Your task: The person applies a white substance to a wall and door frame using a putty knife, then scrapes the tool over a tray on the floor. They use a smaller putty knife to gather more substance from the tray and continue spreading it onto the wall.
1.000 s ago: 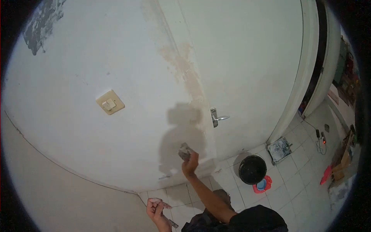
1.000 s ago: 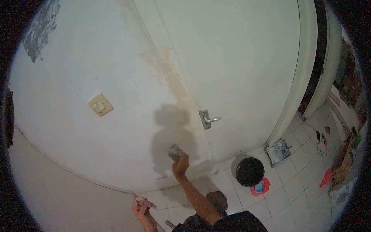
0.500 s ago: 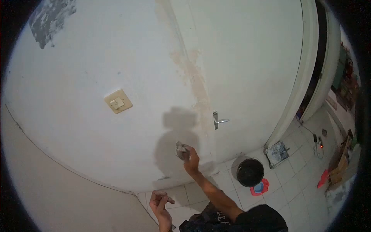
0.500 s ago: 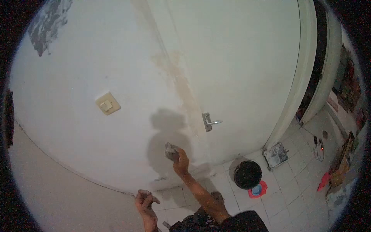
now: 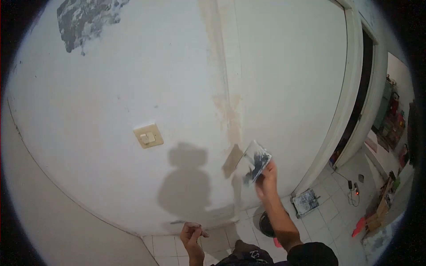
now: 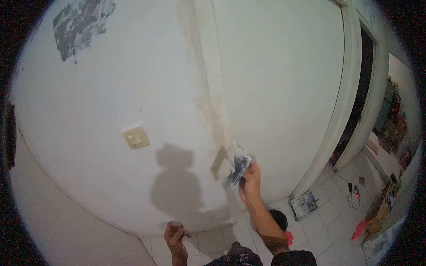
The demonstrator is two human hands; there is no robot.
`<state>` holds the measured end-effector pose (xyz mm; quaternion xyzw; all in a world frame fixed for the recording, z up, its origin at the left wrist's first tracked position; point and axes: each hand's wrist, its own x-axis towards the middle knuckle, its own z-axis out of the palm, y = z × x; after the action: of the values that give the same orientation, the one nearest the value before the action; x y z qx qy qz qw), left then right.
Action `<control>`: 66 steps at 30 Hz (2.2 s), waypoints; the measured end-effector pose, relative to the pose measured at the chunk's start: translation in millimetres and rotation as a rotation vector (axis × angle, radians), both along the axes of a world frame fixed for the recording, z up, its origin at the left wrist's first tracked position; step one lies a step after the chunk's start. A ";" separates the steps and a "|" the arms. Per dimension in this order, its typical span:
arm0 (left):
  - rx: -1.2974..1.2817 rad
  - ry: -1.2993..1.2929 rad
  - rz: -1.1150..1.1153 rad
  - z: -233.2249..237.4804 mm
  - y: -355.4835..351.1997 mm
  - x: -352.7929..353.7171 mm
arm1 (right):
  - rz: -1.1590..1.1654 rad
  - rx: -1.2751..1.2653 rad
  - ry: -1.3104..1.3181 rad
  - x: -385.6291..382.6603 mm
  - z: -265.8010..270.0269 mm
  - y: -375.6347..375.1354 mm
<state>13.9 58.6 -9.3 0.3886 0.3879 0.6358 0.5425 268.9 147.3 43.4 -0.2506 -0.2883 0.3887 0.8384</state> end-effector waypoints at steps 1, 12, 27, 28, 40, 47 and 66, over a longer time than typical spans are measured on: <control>-0.018 -0.006 0.007 -1.1 1.7 1.3 | -0.184 0.056 -0.222 15.2 8.0 12.5; -0.024 -0.043 0.020 -26.3 13.3 21.5 | -1.038 0.650 -1.590 15.0 191.5 110.7; -0.140 0.067 -0.110 -133.8 -0.6 -9.3 | -0.858 0.468 -1.775 18.1 -150.4 94.5; -0.135 0.041 -0.127 -135.8 -1.3 -9.5 | -0.760 0.455 -1.799 17.6 -195.6 90.6; -0.184 0.051 -0.041 -62.1 10.6 0.9 | -0.689 0.286 -1.107 29.7 1.8 65.4; -0.161 0.083 -0.040 -45.9 16.1 7.8 | -1.249 0.673 -1.518 28.0 117.3 126.7; -0.329 0.154 -0.124 -120.8 -4.6 -4.7 | -0.554 0.282 -1.467 -3.0 -181.0 59.9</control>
<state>9.1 54.0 -130.1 0.3652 0.5022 0.4974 0.6057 265.9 207.1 -137.6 -0.3968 -0.7404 -0.1379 0.5248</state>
